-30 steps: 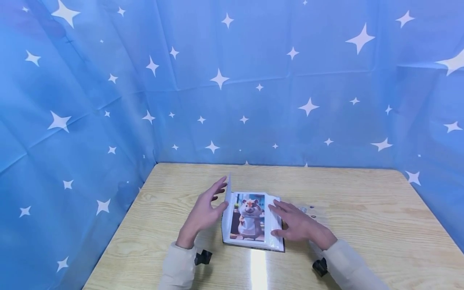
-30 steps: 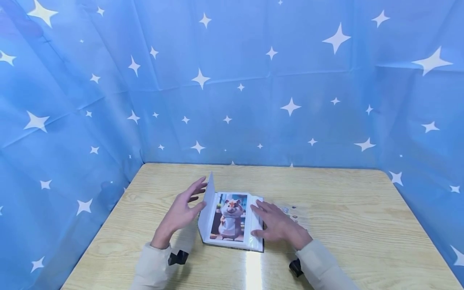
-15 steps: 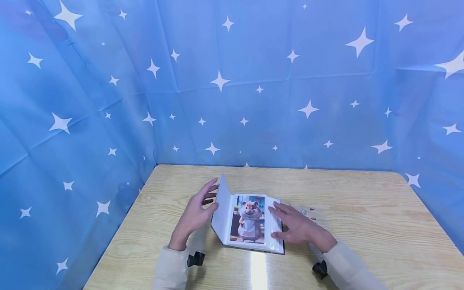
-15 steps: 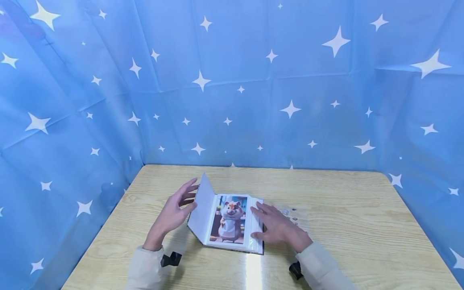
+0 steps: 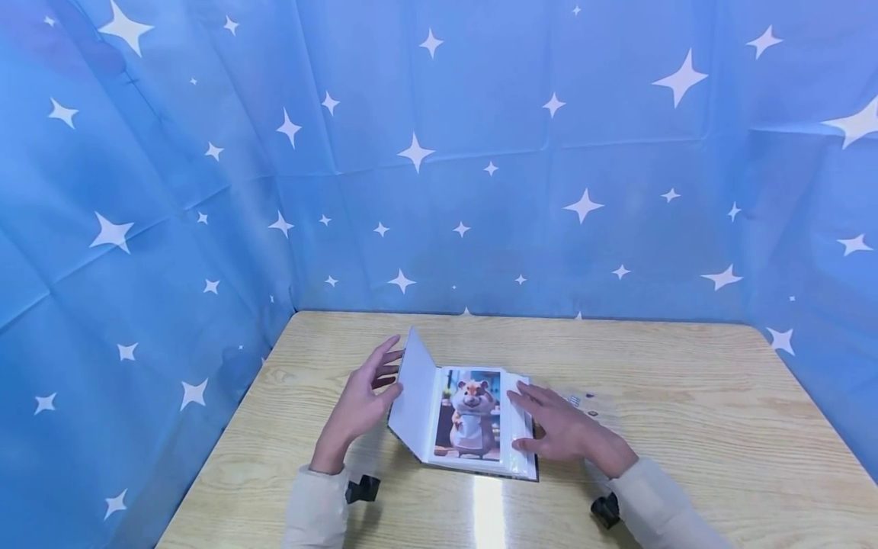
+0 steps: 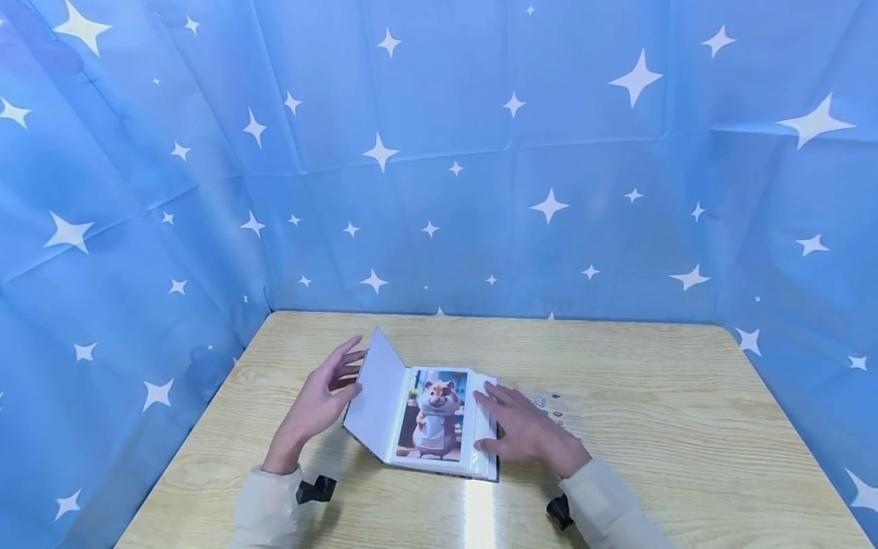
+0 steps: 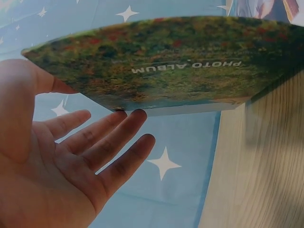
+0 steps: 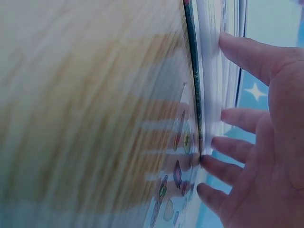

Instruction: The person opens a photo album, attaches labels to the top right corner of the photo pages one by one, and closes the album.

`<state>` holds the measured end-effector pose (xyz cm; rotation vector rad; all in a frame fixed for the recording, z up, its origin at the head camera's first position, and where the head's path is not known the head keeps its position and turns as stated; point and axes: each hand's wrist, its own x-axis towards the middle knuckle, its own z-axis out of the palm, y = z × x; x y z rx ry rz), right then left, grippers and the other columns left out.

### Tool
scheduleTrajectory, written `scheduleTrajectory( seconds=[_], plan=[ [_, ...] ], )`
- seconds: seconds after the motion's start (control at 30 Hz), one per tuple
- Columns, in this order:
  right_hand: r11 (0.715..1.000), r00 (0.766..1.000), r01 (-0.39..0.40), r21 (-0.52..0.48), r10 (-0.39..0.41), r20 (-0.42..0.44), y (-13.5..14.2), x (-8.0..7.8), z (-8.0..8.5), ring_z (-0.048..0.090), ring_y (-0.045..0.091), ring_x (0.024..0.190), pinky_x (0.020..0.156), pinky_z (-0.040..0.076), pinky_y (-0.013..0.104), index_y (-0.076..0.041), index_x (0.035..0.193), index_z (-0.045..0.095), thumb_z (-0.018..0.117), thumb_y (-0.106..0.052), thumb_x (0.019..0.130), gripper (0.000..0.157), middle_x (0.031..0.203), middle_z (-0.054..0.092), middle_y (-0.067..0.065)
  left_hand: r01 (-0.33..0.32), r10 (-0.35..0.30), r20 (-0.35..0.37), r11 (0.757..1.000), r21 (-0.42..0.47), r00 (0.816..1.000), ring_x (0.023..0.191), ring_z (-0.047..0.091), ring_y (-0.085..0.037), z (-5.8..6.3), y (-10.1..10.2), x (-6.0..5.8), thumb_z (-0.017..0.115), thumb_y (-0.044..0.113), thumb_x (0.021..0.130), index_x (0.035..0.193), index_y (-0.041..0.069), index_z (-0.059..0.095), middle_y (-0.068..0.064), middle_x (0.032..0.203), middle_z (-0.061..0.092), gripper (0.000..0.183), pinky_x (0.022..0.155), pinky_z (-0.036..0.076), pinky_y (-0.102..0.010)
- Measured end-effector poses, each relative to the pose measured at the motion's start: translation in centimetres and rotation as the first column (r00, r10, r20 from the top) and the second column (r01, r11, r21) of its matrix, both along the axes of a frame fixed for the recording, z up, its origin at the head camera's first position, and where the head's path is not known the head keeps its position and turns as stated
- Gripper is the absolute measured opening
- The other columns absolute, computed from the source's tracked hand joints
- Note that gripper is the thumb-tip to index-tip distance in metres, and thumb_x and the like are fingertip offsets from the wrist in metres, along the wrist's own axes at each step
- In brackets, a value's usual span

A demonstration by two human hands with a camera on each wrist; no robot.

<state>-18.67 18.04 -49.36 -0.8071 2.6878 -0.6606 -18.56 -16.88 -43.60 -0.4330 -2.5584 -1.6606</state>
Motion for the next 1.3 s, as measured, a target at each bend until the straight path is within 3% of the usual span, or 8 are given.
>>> scheduleTrajectory(
  seconds=[0.3,1.3],
  plan=[
    [1.0,1.0,-0.011,0.002,0.011,-0.013,0.0,-0.2,0.0,0.022,0.046,0.146,0.117,0.017,0.063,-0.007,0.155,0.032,0.064,-0.052,0.092,0.084,0.161,0.023,0.022,-0.045,0.045,0.007,0.999,0.021,0.999,0.122,0.059,-0.036,-0.2,-0.8,-0.2,0.06,-0.007,0.088,0.151,0.016,0.038,-0.016,0.142,0.055,0.07,0.102,0.048,-0.052],
    [1.0,1.0,-0.016,-0.01,0.016,-0.007,0.1,-0.3,-0.3,0.023,0.044,0.146,0.117,0.015,0.063,-0.007,0.154,0.034,0.066,-0.052,0.09,0.085,0.16,0.025,0.021,-0.157,0.158,0.018,0.987,-0.047,0.987,0.118,0.061,-0.03,-1.8,-3.2,-0.4,0.059,0.001,0.095,0.149,0.019,0.042,-0.015,0.137,0.059,0.06,0.098,0.051,-0.046]
  ],
)
